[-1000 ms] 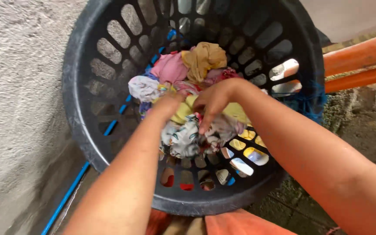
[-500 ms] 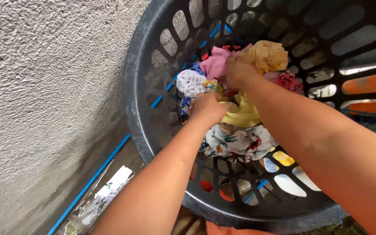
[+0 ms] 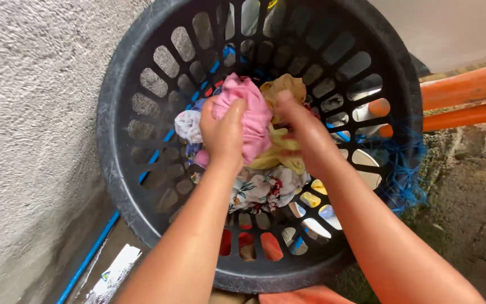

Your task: Hand washing clothes in a bucket with detergent and transferring them to a laundry basket.

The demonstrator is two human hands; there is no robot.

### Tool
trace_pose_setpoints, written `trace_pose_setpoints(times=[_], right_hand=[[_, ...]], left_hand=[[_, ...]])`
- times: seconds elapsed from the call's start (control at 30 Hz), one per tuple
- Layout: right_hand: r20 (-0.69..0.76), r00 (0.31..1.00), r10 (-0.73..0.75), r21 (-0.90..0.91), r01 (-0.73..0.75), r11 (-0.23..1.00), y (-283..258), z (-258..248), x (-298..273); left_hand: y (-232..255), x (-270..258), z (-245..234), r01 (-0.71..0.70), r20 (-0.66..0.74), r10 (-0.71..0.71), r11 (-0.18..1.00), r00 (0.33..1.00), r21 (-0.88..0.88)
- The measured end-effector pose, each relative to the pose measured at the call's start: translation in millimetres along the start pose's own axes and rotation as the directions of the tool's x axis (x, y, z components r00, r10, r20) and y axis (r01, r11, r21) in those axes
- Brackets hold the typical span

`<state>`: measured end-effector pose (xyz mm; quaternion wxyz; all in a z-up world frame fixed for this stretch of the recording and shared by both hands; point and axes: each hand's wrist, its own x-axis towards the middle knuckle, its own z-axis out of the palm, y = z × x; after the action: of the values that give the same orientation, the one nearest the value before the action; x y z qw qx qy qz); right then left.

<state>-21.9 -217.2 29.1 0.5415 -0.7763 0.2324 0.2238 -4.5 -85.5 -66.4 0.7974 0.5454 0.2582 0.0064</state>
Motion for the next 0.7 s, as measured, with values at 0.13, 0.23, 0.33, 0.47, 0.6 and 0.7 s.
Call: trace_pose_setpoints(times=[0.13, 0.23, 0.33, 0.47, 0.6, 0.7], right_hand=[[0.045, 0.867, 0.496, 0.641, -0.406, 0.651, 1.5, 5.8, -1.2], [0.256, 0.966, -0.026, 0.884, -0.223, 0.41, 41.7, 13.7, 23.8], [-0.066, 0.995, 0.075, 0.615, -0.019, 0.789, 23.1, 39.8, 2.9], [0.082, 0.984, 0.157, 0.843, -0.152, 0.515, 32.6, 48.5, -9.9], [0.313, 0.931, -0.189, 0.922, -0.251, 0.294, 42.3, 26.1, -1.8], [0.371, 0.897, -0.242, 0.916, -0.31, 0.254, 57.1, 2.2, 6.4]], left_hand=[[43.1, -39.3, -2.4, 0.297, 0.296, -0.226, 0.929, 0.928, -0.221], [38.7, -44.1, -11.9, 0.318, 0.506, -0.217, 0.94, 0.835, -0.121], [38.6, -31.2, -26.3, 0.018, 0.02, -0.015, 0.983, 1.0, -0.184], [65.0, -34.6, -30.8, 0.509, 0.405, -0.365, 0.789, 0.838, -0.344], [86.2, -46.6, -21.4, 0.672, 0.554, -0.479, 0.709, 0.681, -0.213], [73.0, -49.8, -11.4, 0.582, 0.543, -0.363, 0.753, 0.757, -0.308]])
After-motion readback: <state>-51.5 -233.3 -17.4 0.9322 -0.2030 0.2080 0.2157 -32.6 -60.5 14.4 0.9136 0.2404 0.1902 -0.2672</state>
